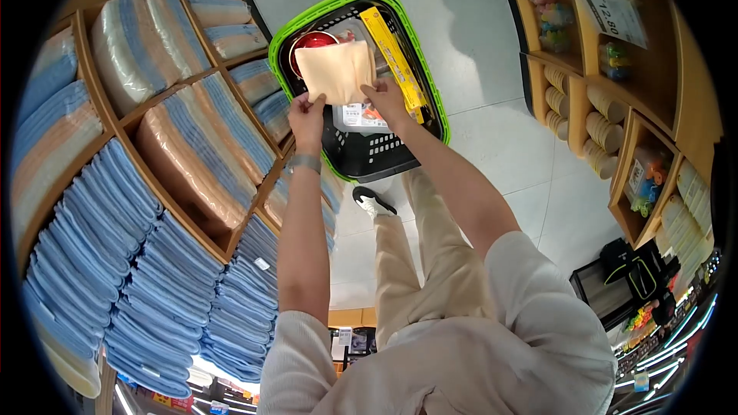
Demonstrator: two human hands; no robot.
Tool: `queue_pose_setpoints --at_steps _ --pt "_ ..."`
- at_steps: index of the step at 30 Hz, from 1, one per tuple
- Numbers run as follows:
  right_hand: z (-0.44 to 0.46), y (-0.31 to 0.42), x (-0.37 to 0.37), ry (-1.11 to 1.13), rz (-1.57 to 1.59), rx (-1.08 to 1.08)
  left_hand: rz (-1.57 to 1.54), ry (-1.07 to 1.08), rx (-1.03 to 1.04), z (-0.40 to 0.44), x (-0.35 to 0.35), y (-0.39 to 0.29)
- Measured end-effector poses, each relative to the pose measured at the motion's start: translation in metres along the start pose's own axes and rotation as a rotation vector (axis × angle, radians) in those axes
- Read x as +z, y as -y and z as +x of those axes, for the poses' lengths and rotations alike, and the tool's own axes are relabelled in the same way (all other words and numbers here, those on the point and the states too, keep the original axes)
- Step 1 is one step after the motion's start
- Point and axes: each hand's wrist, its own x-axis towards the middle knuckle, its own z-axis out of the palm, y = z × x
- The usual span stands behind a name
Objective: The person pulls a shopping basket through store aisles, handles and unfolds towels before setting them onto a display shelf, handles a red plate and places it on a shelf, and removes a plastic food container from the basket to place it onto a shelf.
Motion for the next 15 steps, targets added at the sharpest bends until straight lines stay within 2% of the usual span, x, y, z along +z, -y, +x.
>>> queue_pose_setpoints --at_steps 2,4,6,7,8,9,10,11,13,14,15 --pt "-0.041 -0.001 -0.01 -0.02 0.092 -0.002 0.126 -0.029 0.062 -0.035 -0.016 -0.009" --pt "-0.091 0.011 -0.025 -0.059 0.013 0.069 0.231 -0.139 0.431 -0.091 -0.028 -0.032" --pt "-0.125 -0.027 -0.046 -0.134 -0.246 -0.218 0.304 -0.109 0.574 -0.155 -0.043 -0.078" --pt "-0.153 -0.024 -0.049 -0.191 -0.222 -0.345 0.296 -0.123 0.58 -0.186 -0.051 -0.087" --pt "-0.184 -0.014 -0.056 -0.189 -0.23 -0.354 0.313 -0.102 0.484 -0.218 -0.057 -0.093" --pt "-0.216 0.001 -0.066 -0.088 -0.068 -0.14 0.329 -0.076 0.386 -0.241 -0.06 -0.1" --pt "-0.245 0.015 -0.073 0.01 0.093 0.08 0.321 -0.074 0.381 -0.259 -0.063 -0.104" --pt "-0.272 0.027 -0.081 0.002 0.084 0.088 0.306 -0.092 0.362 -0.28 -0.067 -0.106" --pt "-0.315 0.048 -0.09 0.069 0.063 0.255 0.311 -0.118 0.382 -0.313 -0.075 -0.117" --pt "-0.333 0.052 -0.096 0.065 0.056 0.253 0.305 -0.117 0.38 -0.323 -0.079 -0.115" --pt "-0.349 0.055 -0.098 0.043 -0.007 0.253 0.18 -0.037 0.233 -0.327 -0.084 -0.109"
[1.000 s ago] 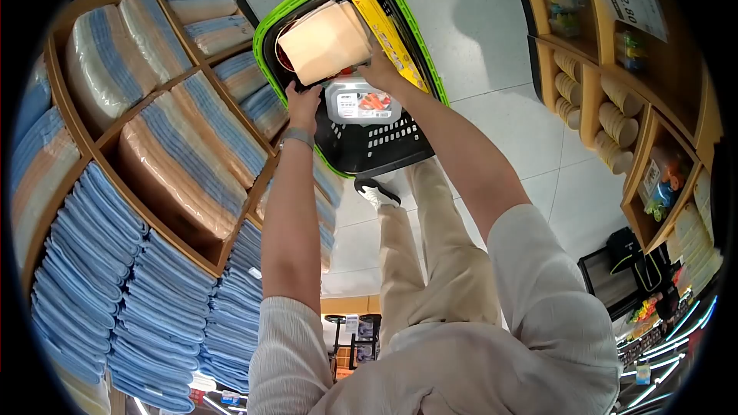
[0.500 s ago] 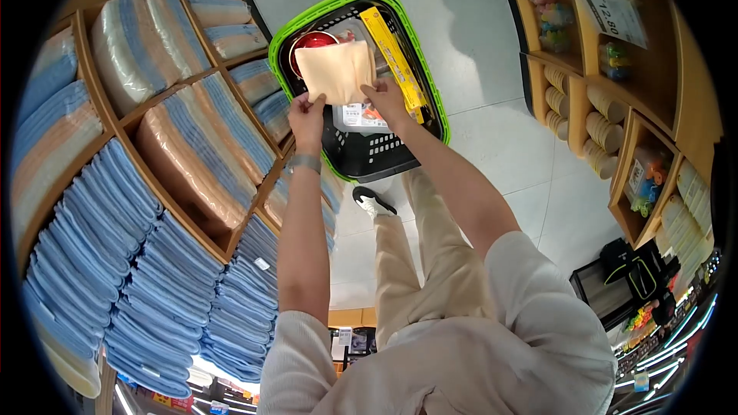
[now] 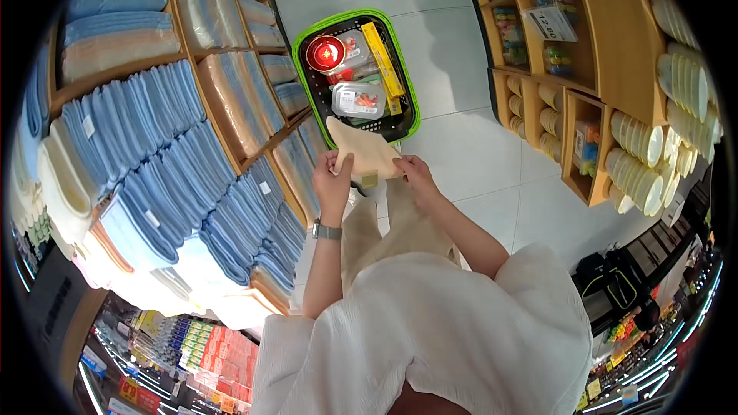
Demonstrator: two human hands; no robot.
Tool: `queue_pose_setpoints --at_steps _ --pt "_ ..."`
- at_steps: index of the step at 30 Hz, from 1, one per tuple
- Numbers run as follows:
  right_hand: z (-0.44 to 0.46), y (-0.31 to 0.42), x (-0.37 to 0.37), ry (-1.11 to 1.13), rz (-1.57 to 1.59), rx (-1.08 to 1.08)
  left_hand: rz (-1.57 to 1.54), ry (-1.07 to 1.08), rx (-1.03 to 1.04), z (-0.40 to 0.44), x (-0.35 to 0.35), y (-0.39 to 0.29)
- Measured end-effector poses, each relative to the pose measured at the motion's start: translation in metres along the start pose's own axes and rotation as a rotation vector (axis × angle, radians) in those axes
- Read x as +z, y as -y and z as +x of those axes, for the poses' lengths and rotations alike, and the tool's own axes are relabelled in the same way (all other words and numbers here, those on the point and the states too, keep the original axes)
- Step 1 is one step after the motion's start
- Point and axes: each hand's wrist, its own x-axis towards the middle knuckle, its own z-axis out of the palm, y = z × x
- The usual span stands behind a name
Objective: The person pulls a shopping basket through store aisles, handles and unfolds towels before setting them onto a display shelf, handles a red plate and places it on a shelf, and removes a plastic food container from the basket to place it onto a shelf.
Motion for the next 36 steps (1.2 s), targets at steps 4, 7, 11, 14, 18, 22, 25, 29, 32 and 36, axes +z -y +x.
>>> queue_pose_setpoints --at_steps 4,7,11,14,18,22,25,29,32,36 --pt "-0.053 0.007 -0.009 0.056 -0.098 -0.023 -0.197 0.115 -0.141 -0.008 -0.021 0.009" --pt "-0.072 0.001 -0.007 0.067 -0.09 -0.109 -0.228 0.111 -0.138 -0.018 -0.044 -0.012" --pt "-0.142 0.016 0.012 0.1 -0.061 -0.157 -0.271 0.137 -0.021 -0.057 -0.083 -0.048" --pt "-0.178 0.009 0.019 0.137 -0.016 -0.152 -0.299 0.179 0.087 -0.09 -0.11 -0.059" --pt "-0.248 -0.009 0.038 0.012 -0.15 -0.395 -0.298 0.189 0.171 -0.142 -0.151 -0.043" --pt "-0.279 -0.057 0.043 -0.104 -0.137 -0.354 -0.155 0.203 0.182 -0.184 -0.179 -0.01" --pt "-0.292 -0.1 0.038 0.042 0.027 -0.195 -0.193 0.21 0.108 -0.215 -0.188 0.023" --pt "-0.313 -0.142 0.038 0.131 0.139 -0.176 -0.324 0.396 -0.045 -0.233 -0.199 0.054" --pt "-0.331 -0.15 0.045 0.097 0.239 -0.265 -0.498 0.438 -0.071 -0.242 -0.208 0.049" --pt "-0.376 -0.12 0.063 0.109 0.231 -0.506 -0.649 0.453 -0.034 -0.258 -0.237 -0.002"
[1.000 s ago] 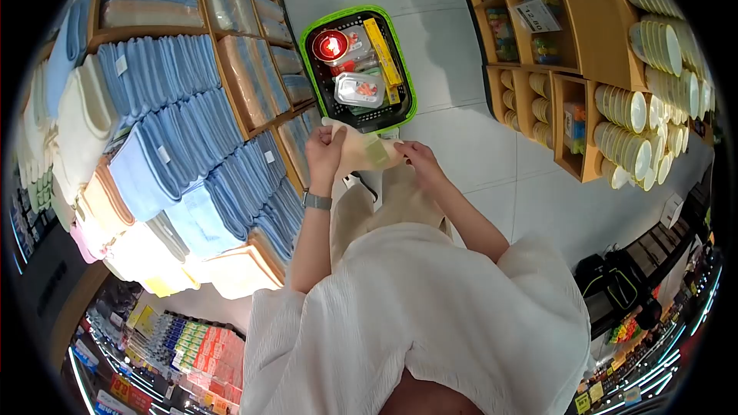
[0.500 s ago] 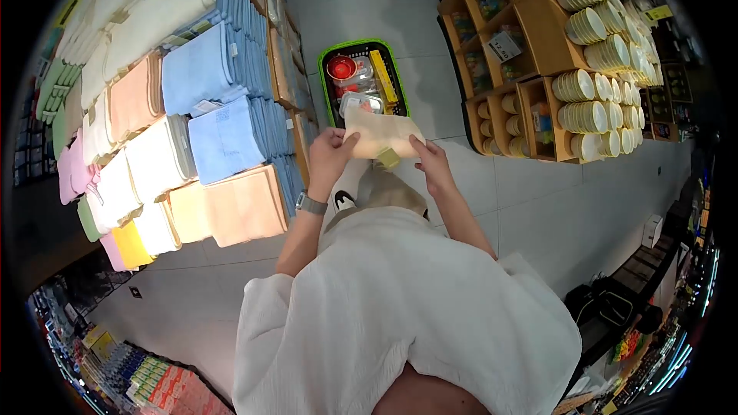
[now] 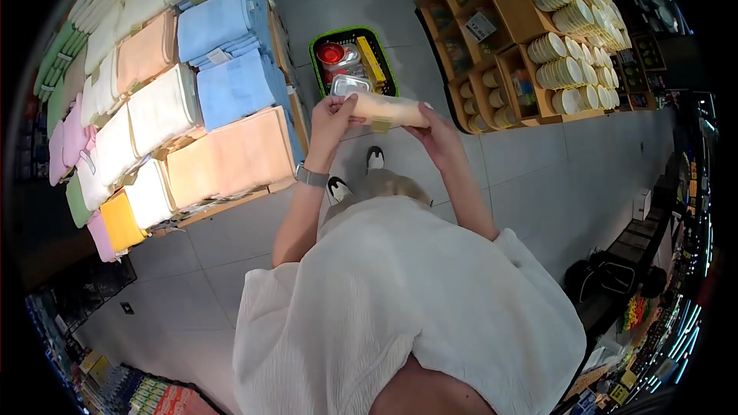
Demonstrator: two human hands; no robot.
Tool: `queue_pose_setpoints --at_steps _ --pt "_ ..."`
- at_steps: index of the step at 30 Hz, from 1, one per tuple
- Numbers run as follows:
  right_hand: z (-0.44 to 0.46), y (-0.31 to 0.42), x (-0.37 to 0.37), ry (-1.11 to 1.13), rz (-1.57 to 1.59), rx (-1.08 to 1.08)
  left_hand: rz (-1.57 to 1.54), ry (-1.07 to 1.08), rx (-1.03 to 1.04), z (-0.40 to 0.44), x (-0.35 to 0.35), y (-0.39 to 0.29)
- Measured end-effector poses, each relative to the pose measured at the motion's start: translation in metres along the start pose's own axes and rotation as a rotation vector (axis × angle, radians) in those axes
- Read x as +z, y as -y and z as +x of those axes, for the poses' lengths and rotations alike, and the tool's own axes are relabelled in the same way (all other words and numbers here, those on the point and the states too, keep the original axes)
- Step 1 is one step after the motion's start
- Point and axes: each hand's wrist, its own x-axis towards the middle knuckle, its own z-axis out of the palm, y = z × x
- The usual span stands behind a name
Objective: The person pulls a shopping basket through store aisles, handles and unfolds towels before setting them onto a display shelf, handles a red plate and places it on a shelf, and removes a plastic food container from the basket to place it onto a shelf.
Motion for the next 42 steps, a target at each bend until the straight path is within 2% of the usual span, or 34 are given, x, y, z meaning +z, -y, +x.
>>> queue_pose_setpoints --at_steps 1,2,3,5,7,9,11,13,18,20,21,23,24,25,27,29,31,32,35,37,38,40,41,42 --pt "-0.014 0.017 0.014 -0.008 -0.042 -0.124 -0.031 0.019 0.153 -0.013 0.006 -0.019" --pt "-0.032 0.036 0.029 -0.006 -0.037 -0.138 -0.065 0.038 0.315 -0.022 0.013 -0.04" --pt "-0.054 0.053 0.044 -0.028 -0.076 -0.2 -0.062 0.043 0.323 -0.038 0.02 -0.057" --pt "-0.07 0.061 0.047 -0.043 -0.109 -0.268 -0.015 -0.045 0.545 -0.068 0.029 -0.079" --pt "-0.073 0.063 0.04 0.091 -0.108 -0.248 0.072 -0.057 0.564 -0.065 0.028 -0.07" --pt "-0.061 0.05 0.029 0.122 -0.168 -0.24 0.159 -0.069 0.573 -0.062 0.026 -0.057" --pt "-0.051 0.035 0.02 0.149 -0.229 -0.23 -0.109 0.124 0.087 -0.058 0.023 -0.045" --pt "-0.046 0.023 0.011 0.08 -0.292 -0.284 -0.1 0.126 0.044 -0.051 0.022 -0.025" --pt "-0.039 0.014 -0.019 0.08 -0.312 -0.23 -0.073 0.09 -0.058 -0.052 0.028 0.002" --pt "-0.042 0.02 -0.021 0.074 -0.315 -0.205 0.038 -0.005 0.091 -0.062 0.038 -0.002" --pt "-0.043 0.026 -0.022 0.118 -0.282 -0.263 0.042 -0.012 0.092 -0.068 0.042 -0.005" --pt "-0.052 0.043 -0.019 0.167 -0.244 -0.319 0.034 -0.05 0.438 -0.091 0.054 -0.026" --pt "-0.061 0.054 -0.018 0.264 -0.308 -0.547 0.103 -0.071 0.477 -0.099 0.05 -0.03" --pt "-0.066 0.06 -0.019 0.359 -0.369 -0.773 0.107 -0.078 0.482 -0.104 0.051 -0.03" --pt "-0.063 0.063 -0.017 0.412 -0.299 -0.727 -0.035 -0.025 0.569 -0.107 0.053 -0.033" --pt "-0.056 0.062 -0.012 0.461 -0.229 -0.675 0.001 -0.021 0.584 -0.097 0.055 -0.032" --pt "-0.04 0.058 -0.01 0.383 -0.428 -0.573 0.139 -0.098 0.462 -0.089 0.061 -0.032" --pt "-0.034 0.056 -0.012 0.395 -0.42 -0.575 0.146 -0.109 0.469 -0.087 0.063 -0.028" --pt "-0.026 0.051 -0.016 0.394 -0.516 -0.618 0.262 -0.175 0.449 -0.09 0.063 -0.017" --pt "-0.033 0.051 -0.02 0.365 -0.595 -0.856 0.273 -0.171 0.466 -0.103 0.062 -0.011" --pt "-0.044 0.058 -0.018 0.368 -0.591 -0.853 0.276 -0.176 0.464 -0.114 0.063 -0.013" --pt "-0.066 0.075 -0.016 0.463 -0.474 -1.076 0.272 -0.104 0.668 -0.136 0.065 -0.025" --pt "-0.069 0.079 -0.017 0.469 -0.472 -1.071 0.273 -0.111 0.665 -0.14 0.07 -0.034" --pt "-0.07 0.085 -0.017 0.5 -0.566 -1.106 0.301 -0.107 0.81 -0.138 0.078 -0.046"
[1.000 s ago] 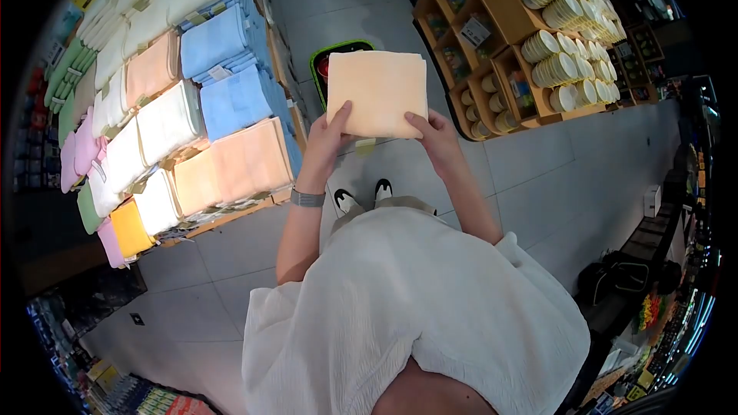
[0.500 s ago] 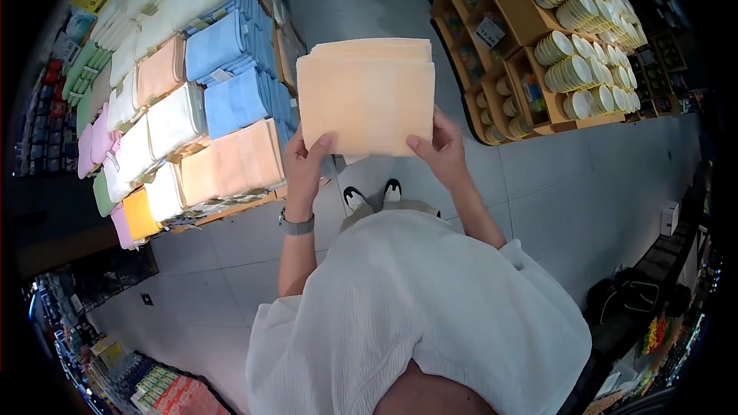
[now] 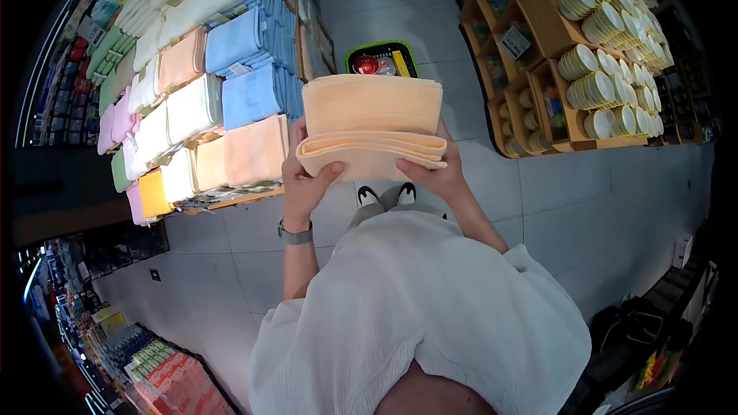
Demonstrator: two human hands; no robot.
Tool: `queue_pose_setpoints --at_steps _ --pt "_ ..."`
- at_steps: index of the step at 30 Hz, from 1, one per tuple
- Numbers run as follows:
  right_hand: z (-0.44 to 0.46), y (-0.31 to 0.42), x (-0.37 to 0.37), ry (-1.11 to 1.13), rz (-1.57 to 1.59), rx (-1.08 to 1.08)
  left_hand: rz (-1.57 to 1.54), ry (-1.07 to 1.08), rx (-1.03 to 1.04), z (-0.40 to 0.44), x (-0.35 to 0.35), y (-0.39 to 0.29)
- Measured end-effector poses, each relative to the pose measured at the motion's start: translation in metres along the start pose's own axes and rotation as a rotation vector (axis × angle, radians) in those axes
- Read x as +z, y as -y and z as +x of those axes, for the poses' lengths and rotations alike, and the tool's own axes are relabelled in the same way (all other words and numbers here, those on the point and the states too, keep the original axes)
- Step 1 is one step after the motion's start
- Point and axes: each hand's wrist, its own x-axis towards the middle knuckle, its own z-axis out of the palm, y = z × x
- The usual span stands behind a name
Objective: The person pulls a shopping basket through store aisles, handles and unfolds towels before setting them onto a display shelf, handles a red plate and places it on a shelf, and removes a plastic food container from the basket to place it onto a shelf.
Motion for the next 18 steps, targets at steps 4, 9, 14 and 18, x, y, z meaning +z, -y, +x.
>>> queue_pose_setpoints --at_steps 4,9,14,18 --pt "-0.003 -0.018 0.016 0.007 0.098 0.184 -0.044 0.059 -0.202 0.004 -0.018 0.037" --pt "0.005 -0.019 0.016 -0.024 0.094 0.121 -0.021 -0.015 -0.289 0.005 -0.005 0.027" --pt "0.008 -0.02 0.012 -0.011 0.149 0.214 0.058 -0.062 -0.186 0.009 0.002 0.018" --pt "0.01 -0.023 0.007 -0.017 0.183 0.257 0.038 -0.058 -0.123 0.007 0.005 0.016"
